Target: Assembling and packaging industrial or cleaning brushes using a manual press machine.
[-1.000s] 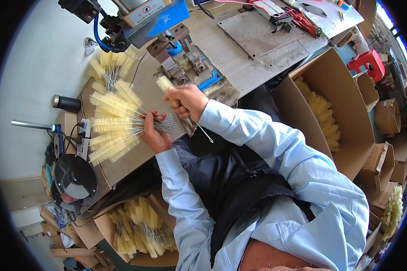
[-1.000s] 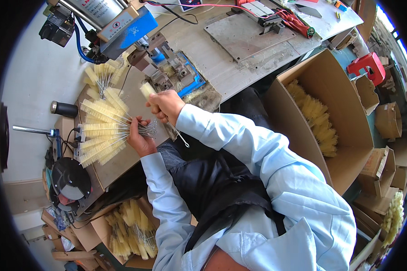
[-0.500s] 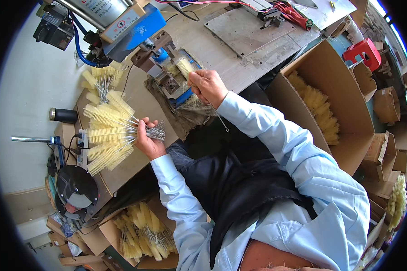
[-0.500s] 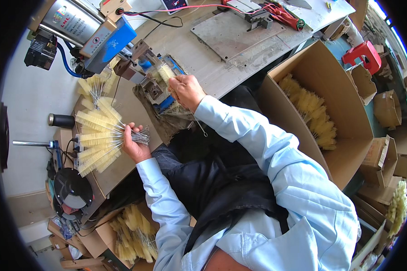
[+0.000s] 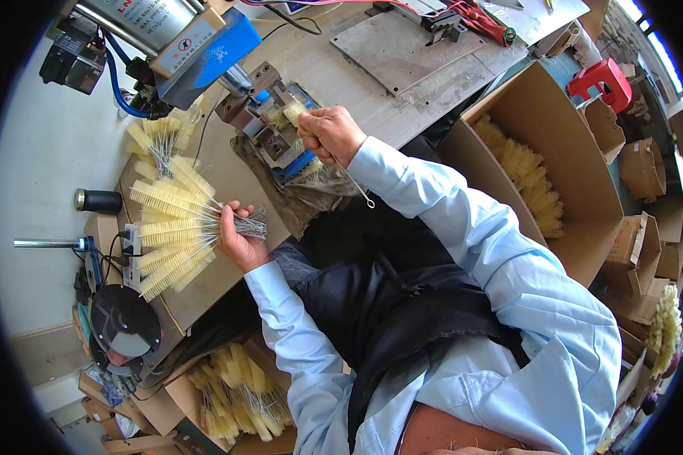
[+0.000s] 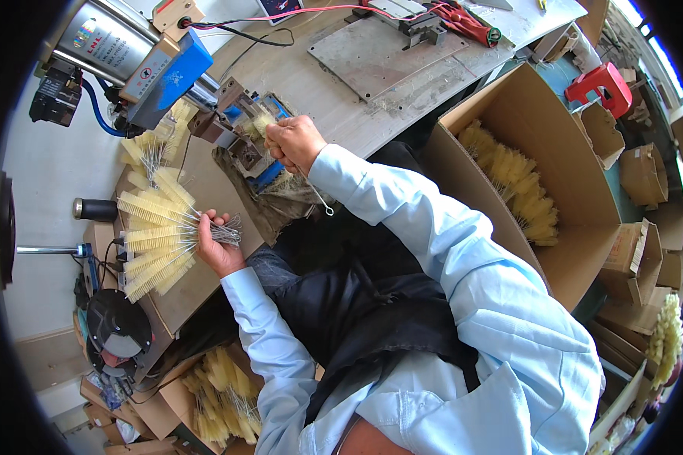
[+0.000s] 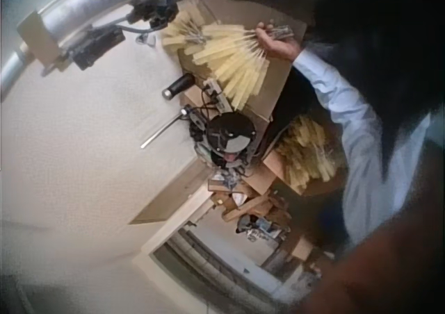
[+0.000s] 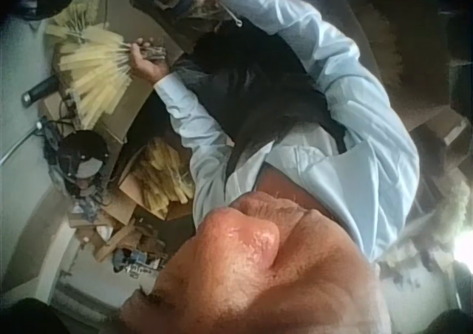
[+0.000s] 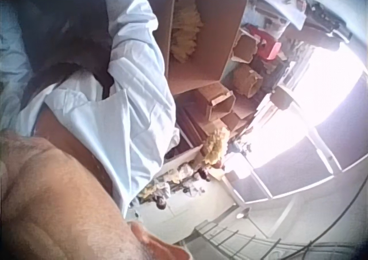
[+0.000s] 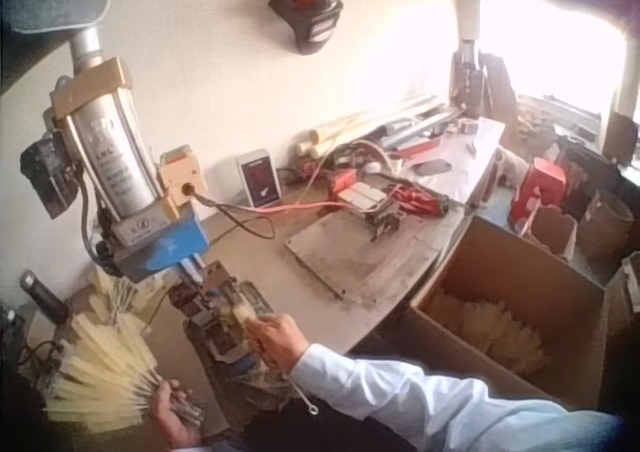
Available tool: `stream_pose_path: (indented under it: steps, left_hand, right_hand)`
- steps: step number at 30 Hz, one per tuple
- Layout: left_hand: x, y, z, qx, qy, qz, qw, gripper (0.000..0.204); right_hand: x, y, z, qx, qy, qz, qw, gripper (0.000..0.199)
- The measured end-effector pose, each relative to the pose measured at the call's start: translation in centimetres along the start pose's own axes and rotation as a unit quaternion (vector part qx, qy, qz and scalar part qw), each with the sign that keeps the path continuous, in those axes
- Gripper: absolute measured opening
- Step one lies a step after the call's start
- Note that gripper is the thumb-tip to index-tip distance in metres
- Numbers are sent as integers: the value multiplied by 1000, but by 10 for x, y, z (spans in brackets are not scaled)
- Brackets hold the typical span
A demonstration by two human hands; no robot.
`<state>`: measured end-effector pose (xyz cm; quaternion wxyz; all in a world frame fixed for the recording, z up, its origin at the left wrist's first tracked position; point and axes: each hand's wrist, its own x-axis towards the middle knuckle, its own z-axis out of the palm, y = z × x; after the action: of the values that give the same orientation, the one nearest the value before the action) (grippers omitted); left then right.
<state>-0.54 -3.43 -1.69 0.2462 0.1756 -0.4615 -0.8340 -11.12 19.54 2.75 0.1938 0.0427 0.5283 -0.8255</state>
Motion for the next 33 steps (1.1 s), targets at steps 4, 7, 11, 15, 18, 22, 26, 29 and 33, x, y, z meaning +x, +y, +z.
stream_pose_path:
  steps: [4, 7, 11, 15, 18, 22, 26, 29, 33]
  left_hand:
    - [0, 1, 0, -25, -10, 9, 1000, 20]
    - [1, 1, -1, -45, -5, 12, 999, 17]
    - [5, -2, -11, -57, -22, 23, 998, 17]
    - [5, -3, -9, -76, -30, 14, 997, 14]
    - [9, -8, 0, -87, -41, 12, 995, 12]
    - [5, -2, -12, -84, -61, 3, 995, 15]
    - [-7, 5, -18, -70, -106, -6, 992, 17]
    - [-25, 0, -6, -69, -120, -31, 990, 18]
    - [-55, -11, 2, -34, -153, -39, 987, 19]
  right_hand:
    - [-5, -4, 1, -46, 5, -13, 999, 29]
    - [-13, -4, -3, -86, 17, -22, 996, 31]
    - [-9, 2, -20, -169, 56, -53, 983, 35]
    - [28, 0, -55, -360, 111, -134, 917, 36]
    - [62, -17, -90, -470, 178, -104, 858, 46]
    - [51, -14, -69, -593, 331, -434, 592, 34]
    - [5, -9, 3, -462, 120, -336, 812, 22]
    - [-14, 11, 56, -374, -64, -353, 855, 24]
    - [-17, 34, 102, -419, -53, -297, 857, 43]
